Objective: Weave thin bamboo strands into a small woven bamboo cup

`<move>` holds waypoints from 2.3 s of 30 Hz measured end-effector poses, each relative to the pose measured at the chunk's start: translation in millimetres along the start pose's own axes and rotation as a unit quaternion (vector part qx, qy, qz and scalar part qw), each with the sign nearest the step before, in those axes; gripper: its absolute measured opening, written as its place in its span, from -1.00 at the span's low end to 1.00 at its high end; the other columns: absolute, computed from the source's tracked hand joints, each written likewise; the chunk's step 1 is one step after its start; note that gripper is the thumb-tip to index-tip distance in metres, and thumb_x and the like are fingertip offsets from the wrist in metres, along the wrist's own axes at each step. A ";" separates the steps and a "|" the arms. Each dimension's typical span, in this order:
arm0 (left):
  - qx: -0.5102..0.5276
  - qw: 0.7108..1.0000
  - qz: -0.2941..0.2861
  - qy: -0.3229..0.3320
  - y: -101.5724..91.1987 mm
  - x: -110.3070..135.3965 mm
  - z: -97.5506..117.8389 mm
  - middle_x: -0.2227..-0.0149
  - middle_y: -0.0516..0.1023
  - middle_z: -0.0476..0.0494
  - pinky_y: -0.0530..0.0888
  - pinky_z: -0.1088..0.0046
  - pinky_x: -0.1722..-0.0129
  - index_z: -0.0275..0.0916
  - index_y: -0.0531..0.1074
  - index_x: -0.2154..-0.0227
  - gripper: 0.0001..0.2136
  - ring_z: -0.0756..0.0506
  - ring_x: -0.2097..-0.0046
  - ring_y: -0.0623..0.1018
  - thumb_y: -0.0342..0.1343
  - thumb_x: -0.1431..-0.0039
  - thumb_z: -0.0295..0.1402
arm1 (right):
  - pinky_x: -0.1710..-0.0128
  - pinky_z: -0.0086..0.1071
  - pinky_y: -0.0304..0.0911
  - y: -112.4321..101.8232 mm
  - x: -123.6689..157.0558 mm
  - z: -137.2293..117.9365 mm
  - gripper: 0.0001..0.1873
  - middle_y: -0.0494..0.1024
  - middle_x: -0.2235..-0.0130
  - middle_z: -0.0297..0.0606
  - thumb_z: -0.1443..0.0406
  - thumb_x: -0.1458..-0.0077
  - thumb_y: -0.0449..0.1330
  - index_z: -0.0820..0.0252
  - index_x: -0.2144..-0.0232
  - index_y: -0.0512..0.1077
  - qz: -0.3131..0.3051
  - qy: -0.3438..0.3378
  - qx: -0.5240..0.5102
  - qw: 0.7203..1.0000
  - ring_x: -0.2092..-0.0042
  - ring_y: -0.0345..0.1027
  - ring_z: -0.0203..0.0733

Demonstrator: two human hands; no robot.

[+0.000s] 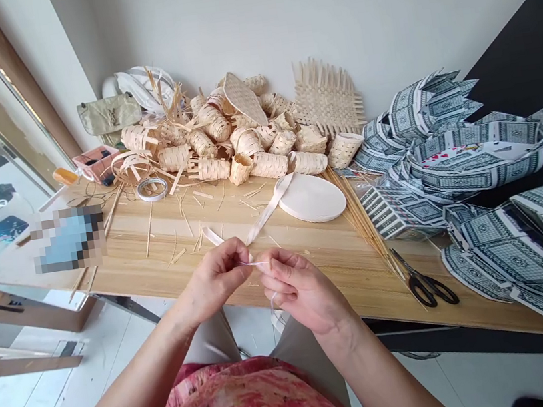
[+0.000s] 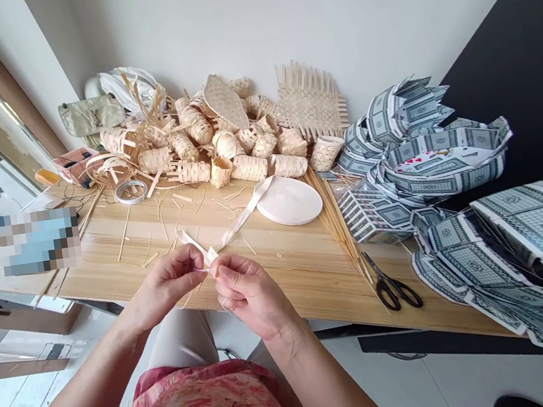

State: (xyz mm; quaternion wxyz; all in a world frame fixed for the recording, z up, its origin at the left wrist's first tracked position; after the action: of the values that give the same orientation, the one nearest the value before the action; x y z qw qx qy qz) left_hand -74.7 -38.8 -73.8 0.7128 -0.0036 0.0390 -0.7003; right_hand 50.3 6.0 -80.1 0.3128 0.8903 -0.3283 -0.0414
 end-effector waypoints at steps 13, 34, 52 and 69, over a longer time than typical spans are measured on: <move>0.002 1.000 -0.006 0.022 -4.4 3.1 5.0 0.58 0.19 0.05 0.10 0.55 0.52 -0.30 0.33 0.52 -0.72 0.08 0.50 0.15 0.10 -0.09 -0.16 | 0.65 -0.52 -0.36 -6.2 2.1 -4.2 -0.72 0.17 0.52 -0.50 0.21 0.07 0.30 0.25 0.53 0.29 0.038 -0.036 0.029 0.998 0.63 -0.27 -0.56; 0.093 0.991 0.089 0.021 -7.8 -0.8 -3.8 0.63 0.08 0.10 -0.01 0.53 0.58 -0.28 0.37 0.53 -0.68 0.10 0.58 0.01 0.11 -0.06 -0.09 | 0.61 -0.49 -0.28 -8.1 5.3 -0.4 -0.77 0.12 0.64 -0.52 0.21 0.19 0.32 0.25 0.56 0.40 -0.006 0.034 0.063 0.997 0.62 -0.22 -0.51; -0.158 0.980 0.091 0.085 -12.6 -4.7 12.1 0.58 0.32 0.02 0.21 0.54 0.45 -0.28 0.33 0.60 -0.82 0.04 0.48 0.28 0.07 -0.06 -0.34 | 0.43 -0.39 0.14 4.1 8.5 -21.2 -0.71 0.35 0.51 -0.23 0.48 -0.11 -0.03 0.23 0.56 0.39 0.153 -0.349 0.724 0.575 0.44 0.24 -0.23; -0.187 0.970 0.048 0.150 -15.1 2.0 14.4 0.53 0.42 -0.05 0.29 0.56 0.44 -0.30 0.43 0.52 -0.73 0.03 0.47 0.37 0.05 -0.15 -0.20 | 0.55 -0.45 -0.17 -8.3 9.0 -16.7 -0.87 0.25 0.54 -0.40 0.27 0.05 0.15 0.22 0.48 0.45 0.079 -0.091 0.241 0.963 0.54 -0.09 -0.42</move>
State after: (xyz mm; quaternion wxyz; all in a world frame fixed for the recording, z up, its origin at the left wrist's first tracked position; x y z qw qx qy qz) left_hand -88.8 -41.7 -58.7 0.7179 -0.0293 0.2759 -0.6385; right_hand 66.6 14.3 -70.4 0.0601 0.9030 -0.4250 -0.0164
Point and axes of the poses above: each hand's wrist, its own x-axis away from the middle knuckle, its own y-axis out of the palm, z = x × y, the point moved 3 cm from there along -x, towards the middle knuckle
